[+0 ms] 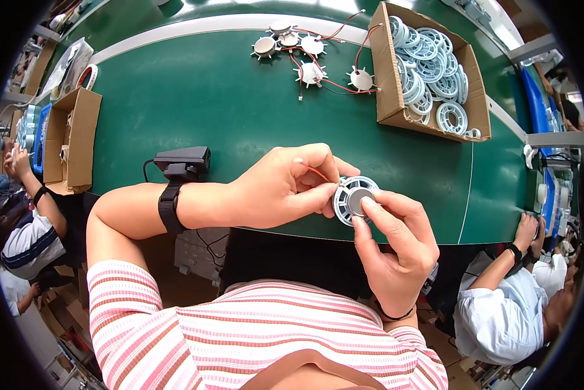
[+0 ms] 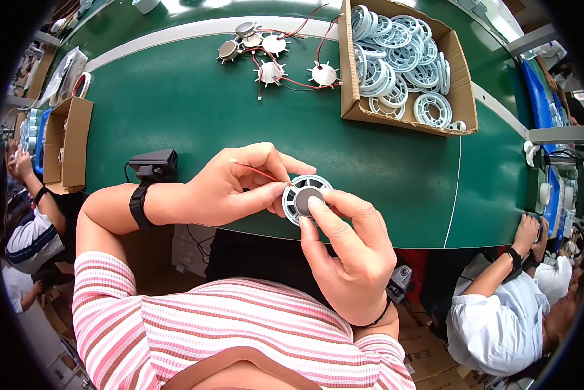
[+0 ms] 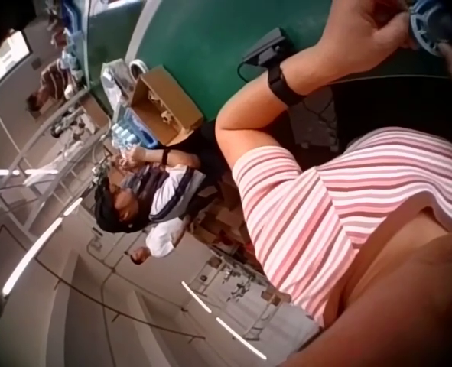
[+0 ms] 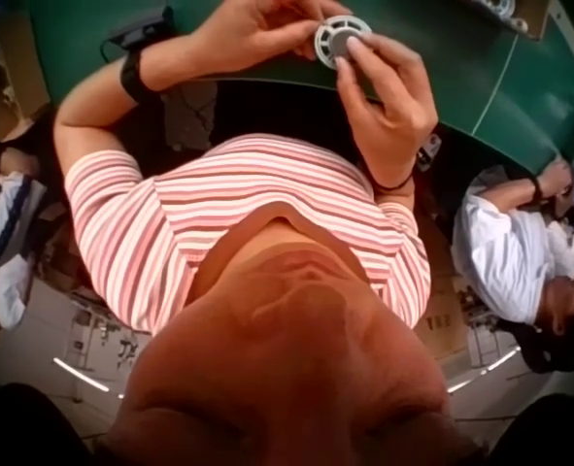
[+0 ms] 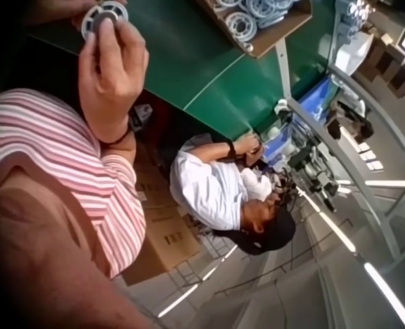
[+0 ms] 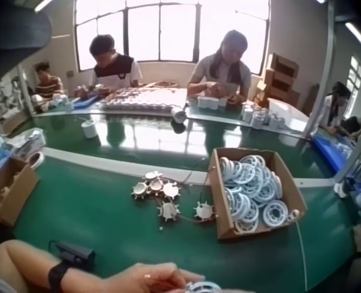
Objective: The person picks up a white plastic frame and a metal component with wires, fits the component into the frame, and snaps a plastic ring onto the assembly. After placing the unit on the table, the person repeats the process with another set of components.
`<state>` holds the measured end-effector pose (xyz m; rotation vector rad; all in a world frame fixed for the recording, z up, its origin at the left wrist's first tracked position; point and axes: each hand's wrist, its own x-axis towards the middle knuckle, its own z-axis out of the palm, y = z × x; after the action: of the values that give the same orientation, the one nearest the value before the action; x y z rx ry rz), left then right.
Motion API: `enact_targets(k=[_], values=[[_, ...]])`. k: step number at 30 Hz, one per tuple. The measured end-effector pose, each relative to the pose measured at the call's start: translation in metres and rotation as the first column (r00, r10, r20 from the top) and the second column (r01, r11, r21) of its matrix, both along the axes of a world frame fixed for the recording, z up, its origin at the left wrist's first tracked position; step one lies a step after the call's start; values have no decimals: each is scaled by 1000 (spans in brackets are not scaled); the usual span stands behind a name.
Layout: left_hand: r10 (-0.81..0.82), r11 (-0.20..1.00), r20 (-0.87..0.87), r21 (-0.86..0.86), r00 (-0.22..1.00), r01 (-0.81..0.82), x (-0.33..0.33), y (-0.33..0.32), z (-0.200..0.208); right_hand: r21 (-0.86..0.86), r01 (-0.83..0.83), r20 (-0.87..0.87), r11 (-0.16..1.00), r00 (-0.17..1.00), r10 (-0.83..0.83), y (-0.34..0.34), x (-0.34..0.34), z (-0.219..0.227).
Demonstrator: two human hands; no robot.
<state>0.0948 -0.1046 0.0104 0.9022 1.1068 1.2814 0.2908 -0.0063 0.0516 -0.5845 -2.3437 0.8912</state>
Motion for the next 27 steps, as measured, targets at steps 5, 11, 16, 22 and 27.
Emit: enact_targets(k=[5, 11, 16, 22, 27], values=[[-114, 993, -55, 5, 992, 114, 1, 1, 0, 115, -5, 34, 993, 999, 1, 5, 3, -4], [-123, 971, -216, 177, 969, 163, 0, 2, -13, 78, -19, 40, 997, 999, 16, 3, 6, -6], [-90, 974, -197, 187, 976, 128, 4, 1, -17, 224, -104, 86, 969, 993, 86, 10, 8, -3], [-98, 968, -197, 207, 976, 139, 0, 4, -17, 338, -160, 135, 927, 984, 120, 16, 7, -4], [-90, 961, -285, 227, 954, 159, -2, 5, -15, 106, -152, -76, 983, 984, 161, 13, 4, -23]])
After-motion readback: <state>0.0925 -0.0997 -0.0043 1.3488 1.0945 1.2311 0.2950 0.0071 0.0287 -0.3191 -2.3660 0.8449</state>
